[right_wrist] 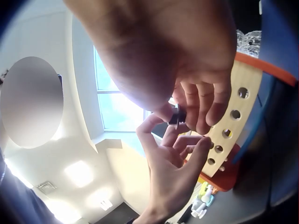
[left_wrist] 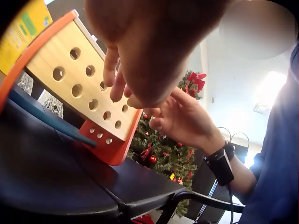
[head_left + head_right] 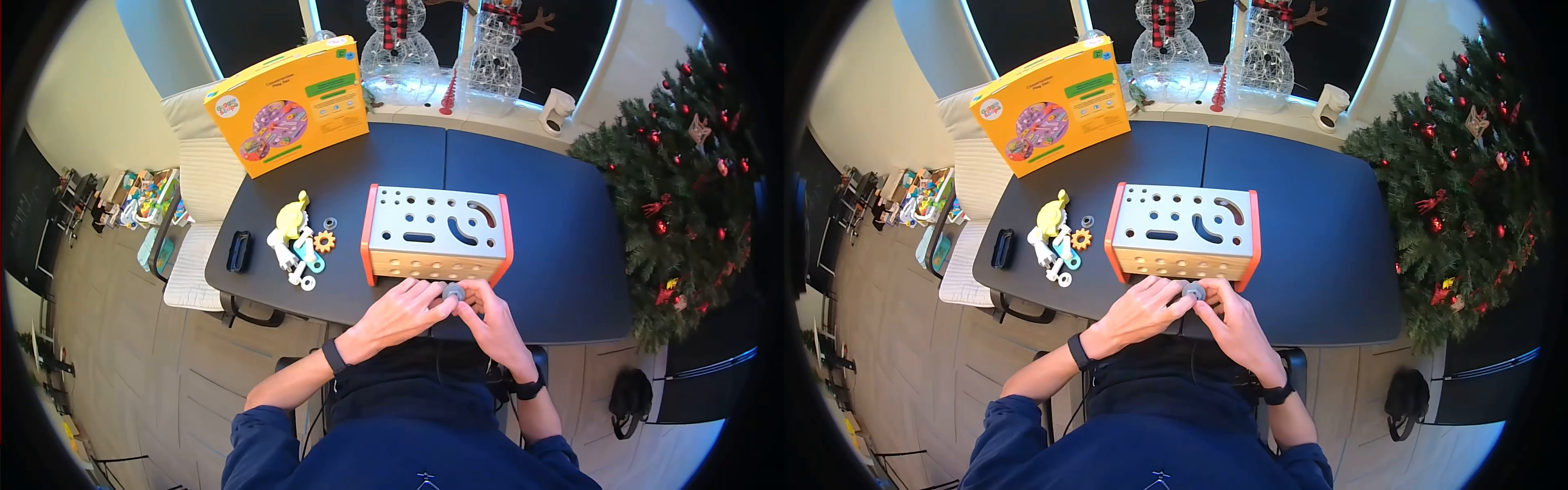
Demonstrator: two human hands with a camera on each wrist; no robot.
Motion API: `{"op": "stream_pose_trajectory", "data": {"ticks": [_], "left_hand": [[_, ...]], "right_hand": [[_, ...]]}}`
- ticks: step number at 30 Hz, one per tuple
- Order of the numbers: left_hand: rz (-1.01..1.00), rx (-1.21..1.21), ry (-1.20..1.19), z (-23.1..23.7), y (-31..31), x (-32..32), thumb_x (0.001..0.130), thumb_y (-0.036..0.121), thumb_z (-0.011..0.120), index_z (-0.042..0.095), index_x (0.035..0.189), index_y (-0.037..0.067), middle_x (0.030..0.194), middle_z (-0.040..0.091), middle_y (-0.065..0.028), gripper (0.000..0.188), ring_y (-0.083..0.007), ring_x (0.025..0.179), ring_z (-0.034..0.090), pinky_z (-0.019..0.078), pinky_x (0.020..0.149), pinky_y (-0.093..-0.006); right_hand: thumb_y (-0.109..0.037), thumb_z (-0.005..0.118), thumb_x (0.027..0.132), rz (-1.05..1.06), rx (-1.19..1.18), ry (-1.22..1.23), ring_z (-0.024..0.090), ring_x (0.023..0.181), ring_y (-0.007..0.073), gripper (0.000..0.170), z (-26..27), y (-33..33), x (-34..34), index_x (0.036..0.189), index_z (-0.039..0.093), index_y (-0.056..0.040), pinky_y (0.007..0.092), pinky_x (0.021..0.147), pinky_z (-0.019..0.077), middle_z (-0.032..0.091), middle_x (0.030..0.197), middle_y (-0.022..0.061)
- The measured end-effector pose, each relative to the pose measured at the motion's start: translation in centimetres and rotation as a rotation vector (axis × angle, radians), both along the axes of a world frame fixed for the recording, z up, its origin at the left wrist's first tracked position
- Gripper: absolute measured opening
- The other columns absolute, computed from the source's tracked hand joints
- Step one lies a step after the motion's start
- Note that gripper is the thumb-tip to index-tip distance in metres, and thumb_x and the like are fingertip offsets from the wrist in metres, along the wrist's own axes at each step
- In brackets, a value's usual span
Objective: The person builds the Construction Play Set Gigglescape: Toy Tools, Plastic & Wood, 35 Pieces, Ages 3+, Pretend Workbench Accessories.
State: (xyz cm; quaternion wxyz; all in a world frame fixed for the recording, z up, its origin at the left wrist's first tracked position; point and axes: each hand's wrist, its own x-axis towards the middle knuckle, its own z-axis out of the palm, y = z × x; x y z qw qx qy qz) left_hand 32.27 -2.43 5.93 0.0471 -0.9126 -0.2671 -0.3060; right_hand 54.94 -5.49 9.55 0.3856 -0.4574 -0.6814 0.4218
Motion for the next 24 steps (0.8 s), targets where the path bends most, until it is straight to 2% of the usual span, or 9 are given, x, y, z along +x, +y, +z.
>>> {"op": "stream_pose_trajectory", "data": {"ticks": [2, 5, 8, 11, 14, 17, 20, 23, 24], "left_hand": [[0.0, -0.095, -0.056, -0.1, -0.4, 0.5, 0.092, 0.005, 0.074, 0.052, 0.139, 0.009, 0.121, 0.068, -0.0143, 0.052, -0.0322, 0.1, 0.071, 0.0562, 0.088, -0.0441], [0.047, -0.317, -0.158, -0.1, -1.6, 1.1, 0.095, 0.005, 0.073, 0.048, 0.147, 0.007, 0.13, 0.067, -0.0183, 0.058, -0.0384, 0.106, 0.07, 0.0566, 0.092, -0.0476], [0.113, -0.503, -0.252, -1.0, -2.3, 0.7, 0.099, 0.009, 0.071, 0.044, 0.154, 0.007, 0.134, 0.065, -0.0206, 0.062, -0.0428, 0.106, 0.069, 0.0569, 0.093, -0.0504], [0.15, -0.651, -0.191, -1.5, -2.7, 0.2, 0.097, 0.005, 0.073, 0.04, 0.152, 0.004, 0.136, 0.066, -0.0212, 0.064, -0.0402, 0.109, 0.072, 0.0585, 0.093, -0.0505], [0.128, -0.736, -0.213, -1.9, -3.0, 0.3, 0.099, 0.005, 0.071, 0.033, 0.156, 0.003, 0.136, 0.066, -0.0207, 0.068, -0.038, 0.108, 0.073, 0.0586, 0.094, -0.0504], [0.118, -0.817, -0.233, -2.3, -3.2, 0.6, 0.101, 0.004, 0.069, 0.029, 0.158, 0.002, 0.137, 0.066, -0.0207, 0.07, -0.0365, 0.109, 0.074, 0.0587, 0.094, -0.0499], [0.107, -0.85, -0.227, -2.4, -3.6, 0.7, 0.102, 0.004, 0.068, 0.025, 0.158, 0.001, 0.137, 0.065, -0.0214, 0.071, -0.0365, 0.109, 0.074, 0.0588, 0.094, -0.0491], [0.08, -0.828, -0.227, -2.5, -3.4, 0.9, 0.102, 0.004, 0.067, 0.024, 0.159, 0.001, 0.138, 0.065, -0.0215, 0.071, -0.0367, 0.108, 0.074, 0.0589, 0.095, -0.0487], [0.075, -0.831, -0.228, -2.5, -3.5, 0.9, 0.102, 0.004, 0.067, 0.024, 0.159, 0.001, 0.138, 0.065, -0.0217, 0.071, -0.0365, 0.108, 0.074, 0.059, 0.095, -0.0487]], "right_hand": [[-0.011, 0.069, 0.107, -0.014, 0.024, -0.021, 0.077, 0.097, 0.0276, 0.027, -0.1, 0.2, 0.3, 0.129, 0.059, 0.001, 0.0381, 0.082, 0.06, 0.075, 0.112, 0.0172], [-0.009, 0.071, 0.105, -0.051, 0.077, -0.087, 0.077, 0.097, 0.0296, 0.027, -1.4, 0.8, 0.9, 0.128, 0.06, 0.0005, 0.0398, 0.081, 0.0602, 0.074, 0.113, 0.0188], [-0.007, 0.072, 0.104, -0.07, 0.055, -0.163, 0.076, 0.1, 0.0287, 0.027, -1.3, 1.1, 1.0, 0.127, 0.061, 0.0007, 0.0389, 0.085, 0.0598, 0.075, 0.115, 0.0172], [-0.005, 0.072, 0.102, -0.081, 0.179, -0.218, 0.075, 0.092, 0.0343, 0.027, -1.4, 1.0, 0.5, 0.126, 0.062, -0.0003, 0.0433, 0.08, 0.0597, 0.072, 0.103, 0.0178], [-0.006, 0.074, 0.099, -0.118, 0.191, -0.343, 0.073, 0.1, 0.0333, 0.028, -1.2, 1.3, 0.5, 0.124, 0.064, -0.0019, 0.0429, 0.085, 0.057, 0.072, 0.107, 0.0156], [-0.012, 0.08, 0.093, -0.14, 0.422, -0.581, 0.065, 0.119, 0.0331, 0.036, -0.5, 1.6, 0.5, 0.125, 0.065, -0.0048, 0.0426, 0.095, 0.0515, 0.069, 0.122, 0.0144], [-0.019, 0.086, 0.087, -0.21, 0.478, -0.713, 0.051, 0.139, 0.036, 0.051, 0.0, 2.1, 0.6, 0.132, 0.065, -0.0073, 0.0456, 0.105, 0.044, 0.058, 0.142, 0.017], [-0.025, 0.09, 0.084, -0.215, 0.671, -0.833, 0.043, 0.147, 0.0393, 0.064, 1.2, 3.4, 1.1, 0.139, 0.062, -0.0084, 0.0524, 0.111, 0.0384, 0.048, 0.153, 0.0208], [-0.029, 0.091, 0.083, -0.193, 0.647, -0.85, 0.038, 0.152, 0.0396, 0.07, 1.5, 3.7, 1.3, 0.143, 0.061, -0.0088, 0.0556, 0.117, 0.0329, 0.042, 0.16, 0.0227]]}}
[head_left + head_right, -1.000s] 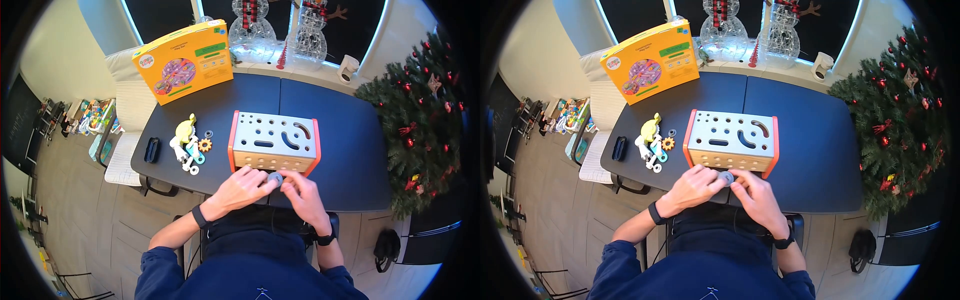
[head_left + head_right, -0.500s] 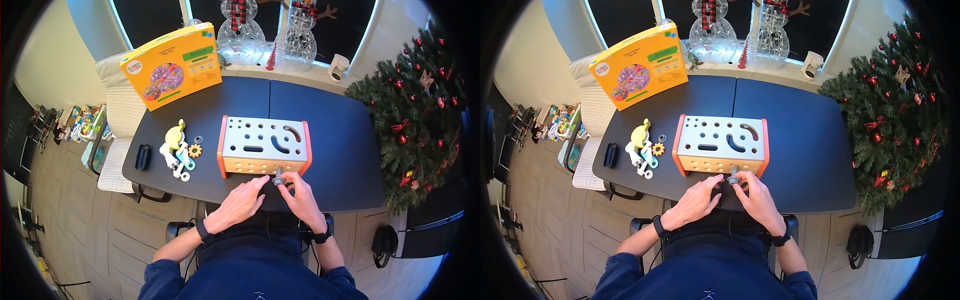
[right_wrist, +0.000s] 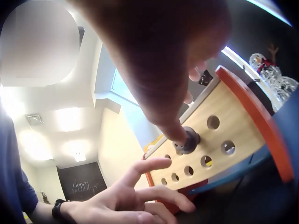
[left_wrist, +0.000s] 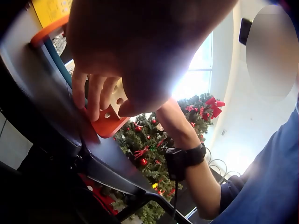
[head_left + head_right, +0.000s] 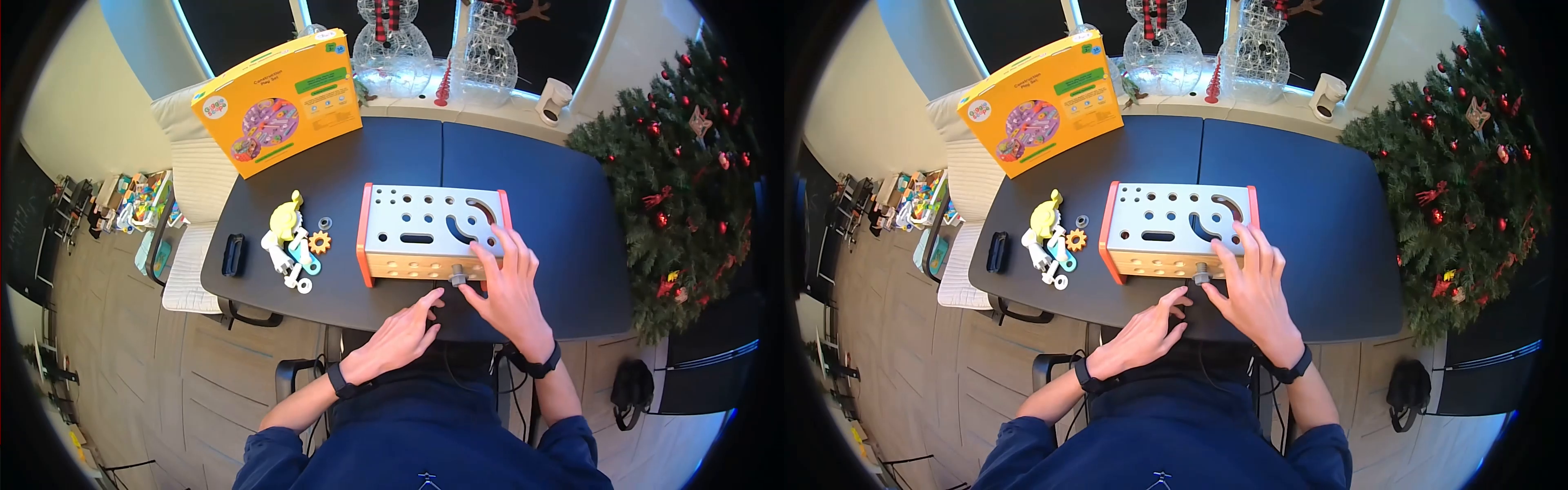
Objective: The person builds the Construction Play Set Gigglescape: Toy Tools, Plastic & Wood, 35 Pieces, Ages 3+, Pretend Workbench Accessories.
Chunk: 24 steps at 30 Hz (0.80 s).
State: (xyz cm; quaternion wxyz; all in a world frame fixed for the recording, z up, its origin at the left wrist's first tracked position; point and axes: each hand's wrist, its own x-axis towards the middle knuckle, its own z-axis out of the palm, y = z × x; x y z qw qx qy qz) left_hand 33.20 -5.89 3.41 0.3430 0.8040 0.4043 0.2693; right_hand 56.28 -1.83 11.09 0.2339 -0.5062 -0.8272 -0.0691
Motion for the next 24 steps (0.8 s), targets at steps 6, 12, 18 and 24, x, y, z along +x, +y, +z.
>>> {"op": "stream_pose_trajectory", "data": {"ticks": [6, 12, 18, 24], "left_hand": [[0.001, -0.01, -0.035, -0.1, 0.0, -0.1, 0.103, 0.004, 0.066, 0.02, 0.159, 0.002, 0.138, 0.064, -0.0224, 0.072, -0.0354, 0.108, 0.074, 0.059, 0.095, -0.0486], [0.035, -0.058, -0.072, -0.2, -0.3, -0.7, 0.104, 0.004, 0.066, 0.025, 0.156, 0.0, 0.133, 0.066, -0.0221, 0.066, -0.0369, 0.106, 0.074, 0.0588, 0.093, -0.0488], [0.06, -0.112, -0.08, -0.7, -0.2, -1.0, 0.104, 0.004, 0.065, 0.029, 0.148, 0.001, 0.13, 0.067, -0.0212, 0.057, -0.0373, 0.109, 0.074, 0.0588, 0.092, -0.0482], [0.056, -0.16, -0.009, 0.1, 0.7, -1.1, 0.105, 0.008, 0.064, 0.051, 0.135, 0.002, 0.125, 0.067, -0.0195, 0.033, -0.0352, 0.113, 0.073, 0.0578, 0.095, -0.0467]], "right_hand": [[-0.034, 0.09, 0.083, 0.105, -0.104, -0.094, 0.034, 0.157, 0.0403, 0.066, 2.2, 1.7, 0.0, 0.135, 0.062, -0.0053, 0.0589, 0.124, 0.0278, 0.043, 0.163, 0.0233], [-0.041, 0.089, 0.084, 0.129, -0.096, -0.147, 0.036, 0.158, 0.0389, 0.062, 1.3, 3.3, -0.4, 0.124, 0.063, -0.0001, 0.0623, 0.126, 0.028, 0.046, 0.162, 0.0248], [-0.043, 0.093, 0.08, 0.132, -0.082, -0.115, 0.041, 0.157, 0.0357, 0.061, 0.7, 4.3, -0.3, 0.115, 0.065, -0.0003, 0.0575, 0.126, 0.0343, 0.051, 0.16, 0.021], [-0.041, 0.094, 0.078, 0.112, -0.062, 0.006, 0.046, 0.154, 0.0362, 0.056, 0.3, 4.2, -0.3, 0.104, 0.069, 0.0007, 0.0558, 0.126, 0.0356, 0.054, 0.159, 0.0179]]}}
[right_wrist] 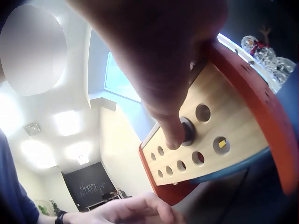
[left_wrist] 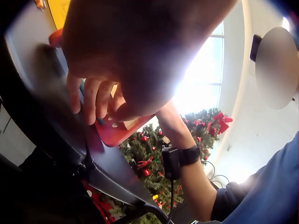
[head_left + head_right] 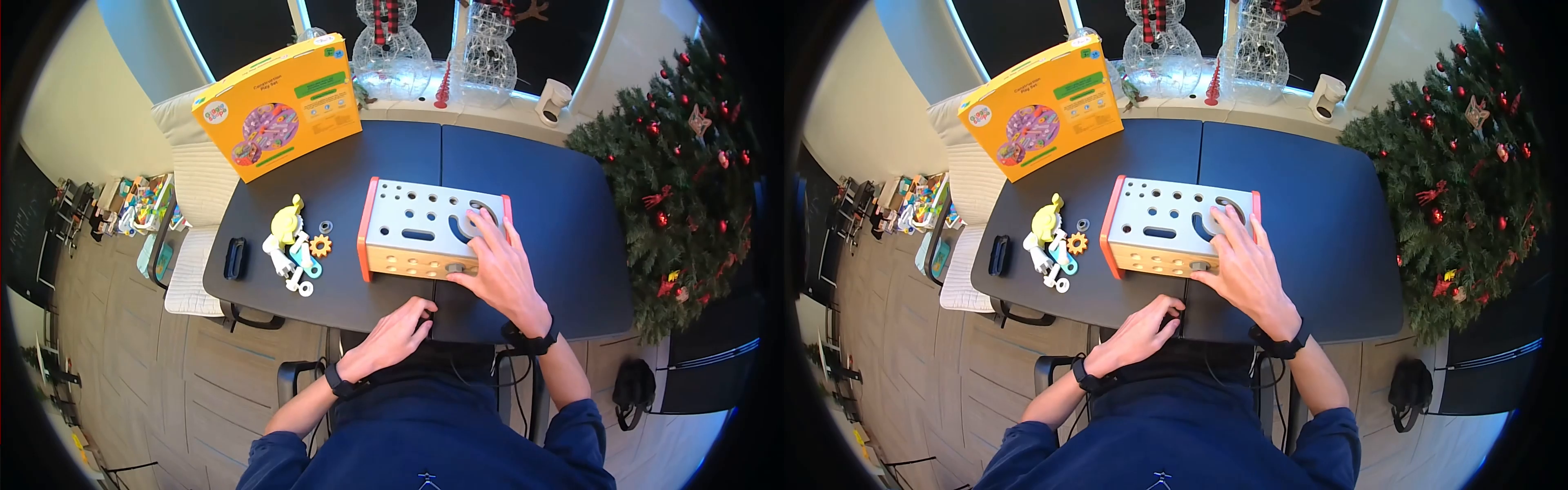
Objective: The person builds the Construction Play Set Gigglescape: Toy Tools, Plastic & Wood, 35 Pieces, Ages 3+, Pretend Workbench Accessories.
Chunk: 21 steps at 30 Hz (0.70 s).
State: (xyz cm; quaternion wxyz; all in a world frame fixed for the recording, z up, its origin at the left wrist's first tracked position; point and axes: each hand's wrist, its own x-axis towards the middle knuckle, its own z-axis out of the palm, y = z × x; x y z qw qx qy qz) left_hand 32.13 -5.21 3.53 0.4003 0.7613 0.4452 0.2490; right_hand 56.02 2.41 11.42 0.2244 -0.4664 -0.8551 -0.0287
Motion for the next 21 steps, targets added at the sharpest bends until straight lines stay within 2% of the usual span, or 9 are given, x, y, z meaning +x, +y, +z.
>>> {"op": "stream_pose_trajectory", "data": {"ticks": [3, 6, 7, 8, 10, 11, 13, 17, 21], "left_hand": [[0.05, -0.015, -0.028, -0.4, 0.4, -0.6, 0.106, 0.009, 0.064, 0.059, 0.132, 0.002, 0.124, 0.066, -0.0187, 0.027, -0.0339, 0.115, 0.071, 0.0568, 0.098, -0.0451], [0.144, -0.063, -0.153, -0.7, 1.3, -2.0, 0.107, 0.009, 0.064, 0.058, 0.139, 0.002, 0.127, 0.066, -0.0159, 0.033, -0.0307, 0.117, 0.07, 0.0557, 0.101, -0.0428], [0.174, -0.109, -0.226, -1.1, 1.8, -2.6, 0.109, 0.01, 0.062, 0.049, 0.149, 0.0, 0.135, 0.064, -0.0166, 0.044, -0.0296, 0.124, 0.067, 0.0549, 0.106, -0.0428], [0.213, -0.16, -0.329, -0.9, 2.1, -2.9, 0.11, 0.008, 0.061, 0.042, 0.155, 0.001, 0.143, 0.06, -0.016, 0.049, -0.0269, 0.13, 0.063, 0.0519, 0.111, -0.0422], [0.2, -0.248, -0.554, 0.0, 2.9, -3.9, 0.112, 0.011, 0.058, 0.022, 0.168, 0.004, 0.162, 0.045, -0.0159, 0.066, -0.0261, 0.147, 0.051, 0.0423, 0.123, -0.0452], [0.181, -0.255, -0.643, 0.9, 3.0, -4.1, 0.113, 0.013, 0.058, 0.019, 0.171, 0.005, 0.166, 0.041, -0.0152, 0.071, -0.0259, 0.152, 0.046, 0.0388, 0.126, -0.046], [0.132, -0.279, -0.68, 1.4, 3.4, -4.8, 0.112, 0.015, 0.06, 0.016, 0.171, 0.005, 0.167, 0.039, -0.0135, 0.074, -0.025, 0.152, 0.043, 0.0375, 0.126, -0.0437], [0.259, -0.306, -0.609, 2.0, 2.5, -4.0, 0.108, 0.008, 0.062, 0.027, 0.169, 0.005, 0.158, 0.05, -0.0118, 0.07, -0.0198, 0.144, 0.049, 0.042, 0.12, -0.0379], [0.423, -0.267, -0.539, 1.7, 2.0, -3.4, 0.104, 0.0, 0.058, 0.042, 0.162, 0.001, 0.139, 0.067, -0.0115, 0.061, -0.0152, 0.128, 0.062, 0.0498, 0.111, -0.0349]], "right_hand": [[-0.042, 0.095, 0.078, -0.081, -0.108, 0.143, 0.047, 0.153, 0.0347, 0.056, 1.4, -0.1, 0.5, 0.103, 0.07, 0.0018, 0.0548, 0.127, 0.035, 0.055, 0.159, 0.0175], [-0.038, 0.093, 0.082, -0.143, -0.361, 0.46, 0.058, 0.145, 0.0335, 0.054, 3.5, -0.8, 1.0, 0.108, 0.071, 0.0039, 0.0454, 0.118, 0.0453, 0.059, 0.155, 0.0185], [-0.037, 0.092, 0.083, -0.153, -0.475, 0.592, 0.06, 0.142, 0.0334, 0.053, 3.6, -1.0, 1.5, 0.109, 0.071, 0.0043, 0.0433, 0.116, 0.0474, 0.06, 0.155, 0.0188], [-0.034, 0.085, 0.094, -0.064, -0.514, 0.754, 0.067, 0.131, 0.0266, 0.048, 2.0, -1.0, 2.2, 0.119, 0.07, 0.0046, 0.0372, 0.107, 0.0521, 0.067, 0.147, 0.0167], [-0.038, 0.077, 0.101, 0.01, -0.842, 1.126, 0.067, 0.127, 0.0212, 0.051, 0.0, -2.2, 2.2, 0.127, 0.068, 0.0046, 0.0351, 0.106, 0.0516, 0.069, 0.142, 0.0137], [-0.04, 0.073, 0.105, 0.052, -1.008, 1.307, 0.067, 0.125, 0.0185, 0.053, -0.8, -2.9, 2.2, 0.131, 0.067, 0.0046, 0.034, 0.106, 0.0513, 0.071, 0.139, 0.0122], [-0.046, 0.062, 0.111, 0.058, -1.062, 1.431, 0.066, 0.121, 0.0137, 0.058, -3.1, -4.6, 1.2, 0.139, 0.063, 0.0052, 0.0315, 0.104, 0.0506, 0.073, 0.132, 0.0084], [-0.05, 0.049, 0.116, -0.1, -1.301, 1.577, 0.068, 0.119, 0.0179, 0.057, -6.0, -6.8, -0.4, 0.144, 0.059, -0.0012, 0.0347, 0.106, 0.0509, 0.07, 0.134, 0.0102], [-0.047, 0.047, 0.118, -0.124, -1.292, 1.571, 0.067, 0.118, 0.0177, 0.045, -9.3, -7.2, -0.2, 0.137, 0.054, -0.0072, 0.0349, 0.103, 0.0523, 0.065, 0.134, 0.0098]]}}
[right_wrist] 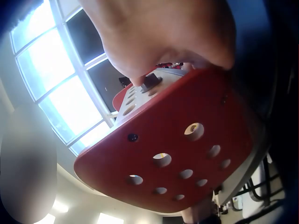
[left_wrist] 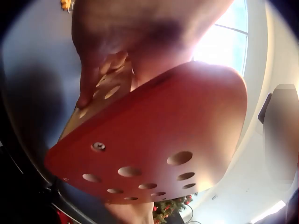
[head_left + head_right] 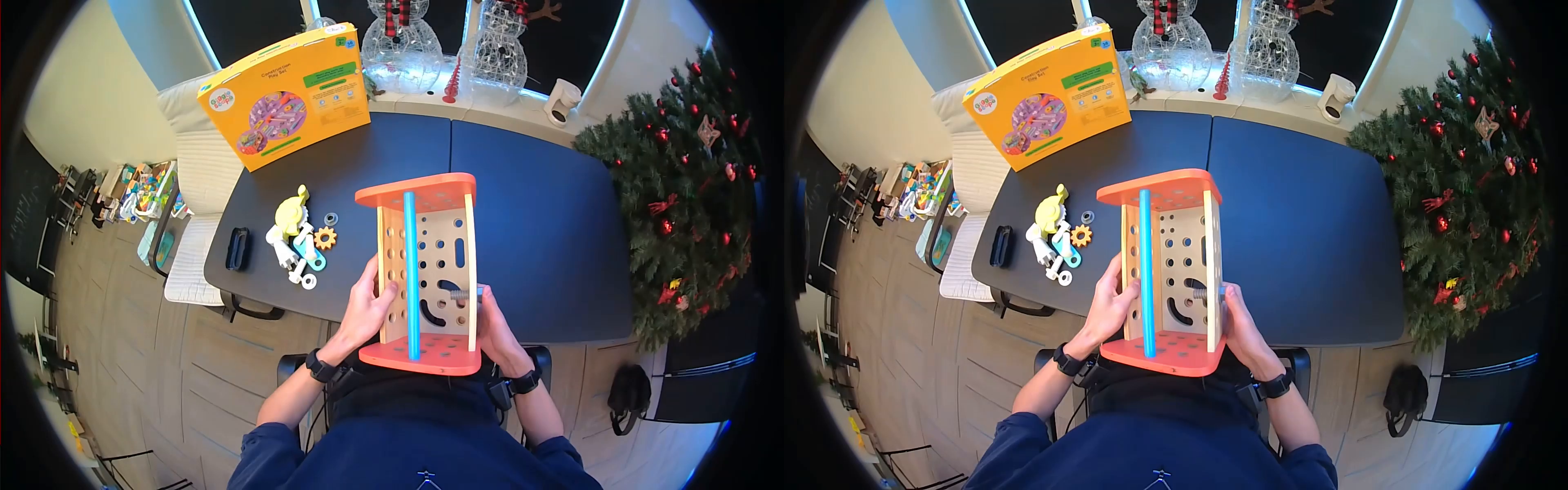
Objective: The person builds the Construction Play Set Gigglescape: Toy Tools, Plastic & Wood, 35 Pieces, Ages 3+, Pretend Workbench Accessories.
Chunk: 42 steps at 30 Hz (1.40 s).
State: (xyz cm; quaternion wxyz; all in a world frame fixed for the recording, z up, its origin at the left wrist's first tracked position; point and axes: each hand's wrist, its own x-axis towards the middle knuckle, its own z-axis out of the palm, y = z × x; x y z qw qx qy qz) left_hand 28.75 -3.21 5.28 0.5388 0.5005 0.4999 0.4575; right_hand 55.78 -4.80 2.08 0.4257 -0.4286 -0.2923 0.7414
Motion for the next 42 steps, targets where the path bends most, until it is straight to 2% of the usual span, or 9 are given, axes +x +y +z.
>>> {"op": "stream_pose_trajectory", "data": {"ticks": [2, 3, 7, 18, 22, 24, 26, 31, 42], "left_hand": [[0.03, 0.0, 0.09, 0.5, 0.0, 0.0, 0.104, -0.001, 0.057, 0.043, 0.162, 0.0, 0.137, 0.069, -0.0137, 0.06, -0.0162, 0.126, 0.064, 0.0521, 0.108, -0.0356], [0.038, 0.008, 0.12, 0.6, 0.0, 0.1, 0.104, 0.001, 0.058, 0.042, 0.163, 0.002, 0.133, 0.071, -0.0159, 0.061, -0.0176, 0.12, 0.068, 0.0541, 0.104, -0.0363], [0.047, 0.11, 0.226, -0.5, 0.4, 0.3, 0.104, 0.006, 0.061, 0.041, 0.166, 0.007, 0.125, 0.076, -0.021, 0.065, -0.0221, 0.107, 0.076, 0.0587, 0.096, -0.0384], [-0.084, -0.006, 0.382, -0.5, 1.5, 0.0, 0.106, 0.018, 0.059, 0.037, 0.169, 0.009, 0.133, 0.073, -0.0281, 0.068, -0.0356, 0.122, 0.075, 0.059, 0.1, -0.0451], [-0.17, -0.096, 0.268, 1.1, 3.6, -2.9, 0.113, 0.021, 0.047, 0.055, 0.156, 0.003, 0.138, 0.073, -0.0236, 0.047, -0.0415, 0.125, 0.072, 0.0571, 0.103, -0.0456], [-0.069, 0.182, 0.714, 1.1, 5.9, -5.3, 0.113, 0.021, 0.044, 0.071, 0.129, 0.0, 0.118, 0.079, -0.0204, 0.038, -0.0366, 0.111, 0.076, 0.0596, 0.095, -0.0473], [0.054, 0.319, 1.05, 1.1, 8.4, -7.7, 0.105, 0.015, 0.058, 0.072, 0.125, 0.001, 0.108, 0.077, -0.0209, 0.028, -0.0417, 0.104, 0.073, 0.0576, 0.094, -0.0511], [0.112, 0.359, 1.598, -2.7, 12.1, -10.8, 0.095, 0.02, 0.075, 0.074, 0.115, 0.008, 0.106, 0.073, -0.0131, 0.024, -0.0351, 0.107, 0.065, 0.0477, 0.092, -0.0501], [0.082, 0.459, 1.589, -4.6, 13.9, -10.4, 0.094, 0.021, 0.077, 0.073, 0.102, 0.009, 0.1, 0.074, -0.0115, 0.016, -0.0323, 0.1, 0.066, 0.0461, 0.09, -0.0483]], "right_hand": [[-0.044, 0.046, 0.119, -0.017, 0.138, -0.133, 0.066, 0.116, 0.0161, 0.038, -0.2, 0.3, 0.2, 0.132, 0.052, -0.0084, 0.0342, 0.101, 0.0525, 0.064, 0.128, 0.0086], [-0.035, 0.047, 0.119, -0.101, 0.298, -0.453, 0.066, 0.101, 0.012, 0.03, 0.0, 0.4, 0.1, 0.127, 0.053, -0.0069, 0.0308, 0.092, 0.0542, 0.063, 0.109, 0.0051], [-0.028, 0.049, 0.119, 0.018, 0.311, -0.562, 0.054, 0.072, 0.0056, 0.024, 0.0, 0.7, 0.7, 0.121, 0.055, -0.0051, 0.0247, 0.066, 0.0484, 0.058, 0.085, -0.002], [-0.029, 0.05, 0.119, -0.04, 0.247, -0.494, 0.054, 0.073, 0.0046, 0.025, -3.3, 0.2, 0.5, 0.119, 0.057, -0.005, 0.0243, 0.065, 0.0467, 0.062, 0.087, -0.0003], [-0.027, 0.05, 0.119, -0.02, 0.236, -0.472, 0.058, 0.073, 0.0043, 0.024, -2.9, 0.4, 0.8, 0.119, 0.057, -0.0044, 0.0236, 0.066, 0.0486, 0.064, 0.088, -0.0001], [-0.024, 0.049, 0.119, 0.005, 0.196, -0.462, 0.061, 0.077, 0.0051, 0.022, -2.7, 0.5, 1.0, 0.121, 0.057, -0.0037, 0.0232, 0.066, 0.0505, 0.066, 0.094, 0.0016], [-0.024, 0.049, 0.119, 0.005, 0.218, -0.45, 0.062, 0.079, 0.0057, 0.022, -2.7, 0.5, 1.0, 0.122, 0.056, -0.0033, 0.0233, 0.066, 0.0511, 0.066, 0.096, 0.0024], [-0.021, 0.051, 0.117, 0.048, 0.227, -0.438, 0.063, 0.081, 0.0068, 0.021, -2.7, 0.5, 1.6, 0.126, 0.056, -0.0021, 0.0234, 0.068, 0.0516, 0.066, 0.097, 0.0032], [-0.017, 0.056, 0.113, 0.195, 0.241, -0.511, 0.065, 0.089, 0.0103, 0.023, -0.7, 1.2, 2.7, 0.129, 0.058, 0.0001, 0.0282, 0.076, 0.0546, 0.068, 0.112, 0.0065]]}}
